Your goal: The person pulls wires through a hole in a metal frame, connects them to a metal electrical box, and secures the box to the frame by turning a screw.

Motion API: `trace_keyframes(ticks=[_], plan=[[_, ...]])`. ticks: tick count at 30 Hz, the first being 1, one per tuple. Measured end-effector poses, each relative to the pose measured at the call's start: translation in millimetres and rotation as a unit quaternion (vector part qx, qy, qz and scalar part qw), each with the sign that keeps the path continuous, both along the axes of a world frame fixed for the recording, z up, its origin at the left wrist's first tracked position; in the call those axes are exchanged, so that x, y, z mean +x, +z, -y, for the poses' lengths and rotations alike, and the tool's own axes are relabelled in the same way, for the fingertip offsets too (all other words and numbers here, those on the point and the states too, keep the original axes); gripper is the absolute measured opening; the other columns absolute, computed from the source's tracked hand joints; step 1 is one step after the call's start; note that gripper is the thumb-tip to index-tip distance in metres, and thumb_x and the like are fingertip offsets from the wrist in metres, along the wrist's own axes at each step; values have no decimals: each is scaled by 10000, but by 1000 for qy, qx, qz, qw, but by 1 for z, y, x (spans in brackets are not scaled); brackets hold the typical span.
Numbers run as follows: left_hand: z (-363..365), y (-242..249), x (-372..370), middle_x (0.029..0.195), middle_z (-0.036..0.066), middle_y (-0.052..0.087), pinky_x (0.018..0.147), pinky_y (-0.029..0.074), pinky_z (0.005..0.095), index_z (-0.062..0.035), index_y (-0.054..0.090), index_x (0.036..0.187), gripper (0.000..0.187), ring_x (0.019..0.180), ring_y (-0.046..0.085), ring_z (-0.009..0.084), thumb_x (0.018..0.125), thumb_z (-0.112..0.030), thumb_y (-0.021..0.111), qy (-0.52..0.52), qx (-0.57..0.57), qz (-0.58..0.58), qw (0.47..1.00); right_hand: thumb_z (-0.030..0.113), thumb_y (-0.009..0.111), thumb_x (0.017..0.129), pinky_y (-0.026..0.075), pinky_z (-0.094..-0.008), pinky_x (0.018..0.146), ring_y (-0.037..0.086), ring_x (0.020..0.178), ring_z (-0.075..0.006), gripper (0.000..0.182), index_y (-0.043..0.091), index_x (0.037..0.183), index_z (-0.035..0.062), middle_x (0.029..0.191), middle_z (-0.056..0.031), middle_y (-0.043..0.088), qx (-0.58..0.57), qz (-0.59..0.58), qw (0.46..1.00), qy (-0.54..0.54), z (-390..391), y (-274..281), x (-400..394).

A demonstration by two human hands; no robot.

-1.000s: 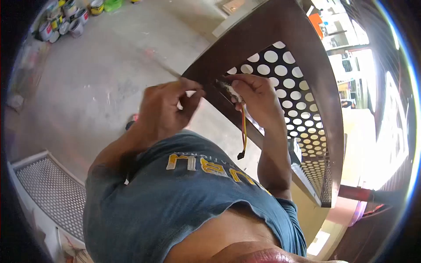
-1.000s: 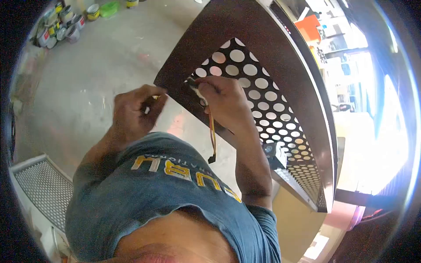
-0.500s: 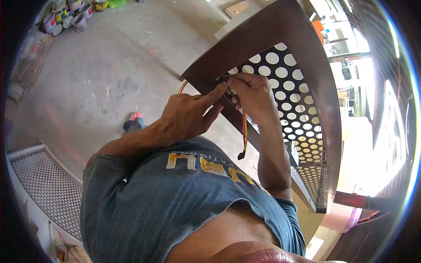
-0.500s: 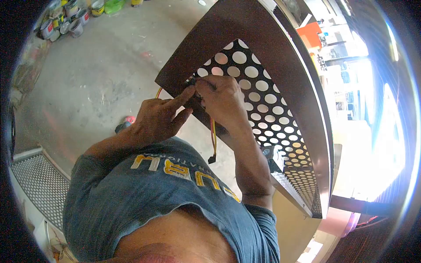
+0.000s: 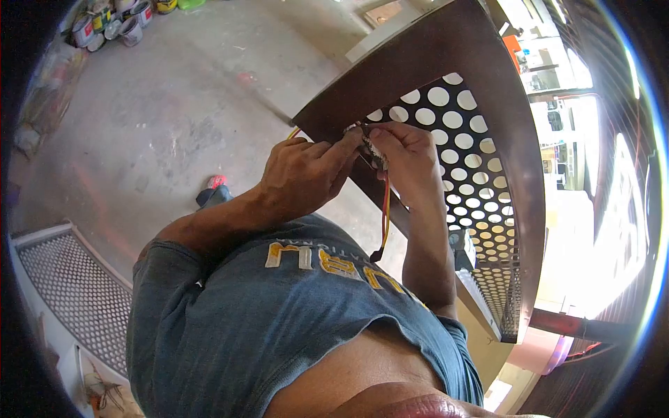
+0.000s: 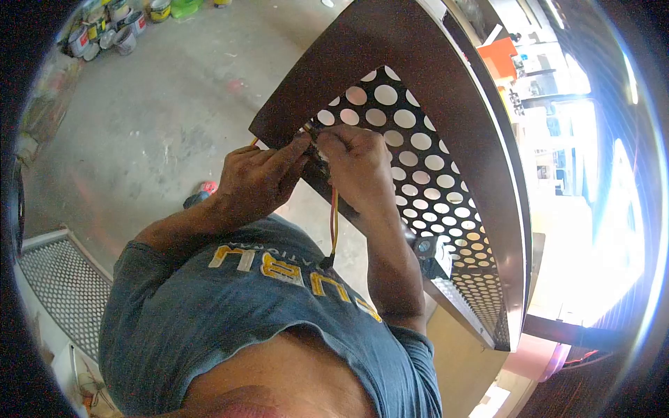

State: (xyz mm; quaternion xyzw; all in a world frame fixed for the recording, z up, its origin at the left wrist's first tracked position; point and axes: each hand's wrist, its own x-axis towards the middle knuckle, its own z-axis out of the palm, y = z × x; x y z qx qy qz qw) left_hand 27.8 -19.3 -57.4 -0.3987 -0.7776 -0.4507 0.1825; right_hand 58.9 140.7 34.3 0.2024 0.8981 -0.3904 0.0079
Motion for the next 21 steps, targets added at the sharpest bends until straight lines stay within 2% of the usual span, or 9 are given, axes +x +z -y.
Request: trace_keyframes(ticks=[5,7,13,15,16,18,19,21], plan=[[-6,-1,-1,685,103,690,521,531,354,-18,620,1127,248,585,693,248,926,-161,640,5,46,25,999,200,589,907,512,-334,640,649,673,-160,252,732,995,13,771,-119,700,-4,-3,1000,10,-1,-1,3],[-7,1,-4,684,103,691,525,534,355,-21,624,1099,220,593,697,255,933,-164,635,10,67,40,997,176,583,923,507,-324,640,649,688,-152,233,726,1001,10,780,-114,701,-4,-37,998,59,-4,-3,3],[-2,16,-5,683,108,688,536,545,380,-29,593,1075,189,609,701,264,961,-180,598,17,20,26,999,168,579,939,501,-325,640,643,704,-148,224,722,1004,8,770,-113,695,-6,-38,995,91,-7,0,4],[-2,23,-5,678,112,683,552,549,397,-26,575,1045,185,614,701,279,968,-193,588,-10,-41,126,991,173,580,939,500,-324,639,638,702,-145,226,722,1003,7,769,-109,694,-20,-45,995,84,-8,-5,5],[-2,21,-6,678,112,683,552,549,397,-26,575,1045,185,614,701,279,968,-193,588,-9,-41,125,991,177,582,939,499,-324,638,633,700,-143,229,722,1002,7,768,-104,693,-33,-53,995,77,-8,-7,5],[-5,17,-6,675,135,670,560,541,429,-51,565,1017,166,627,688,338,962,-206,593,-18,-6,155,988,175,580,937,498,-324,638,633,699,-142,230,721,999,4,768,-108,693,-26,-43,996,70,-7,-5,4],[-5,17,-6,675,135,670,560,541,429,-51,565,1017,166,627,688,338,962,-206,593,-18,-6,156,988,174,579,935,498,-325,638,633,698,-141,232,721,997,1,768,-111,693,-20,-33,997,62,-6,-4,4],[-6,18,-6,722,165,659,590,520,477,-80,555,989,129,697,666,404,945,-193,600,-33,27,208,977,172,579,928,504,-332,640,646,700,-156,237,720,997,-5,773,-128,698,-27,-38,997,66,-8,-10,1]])
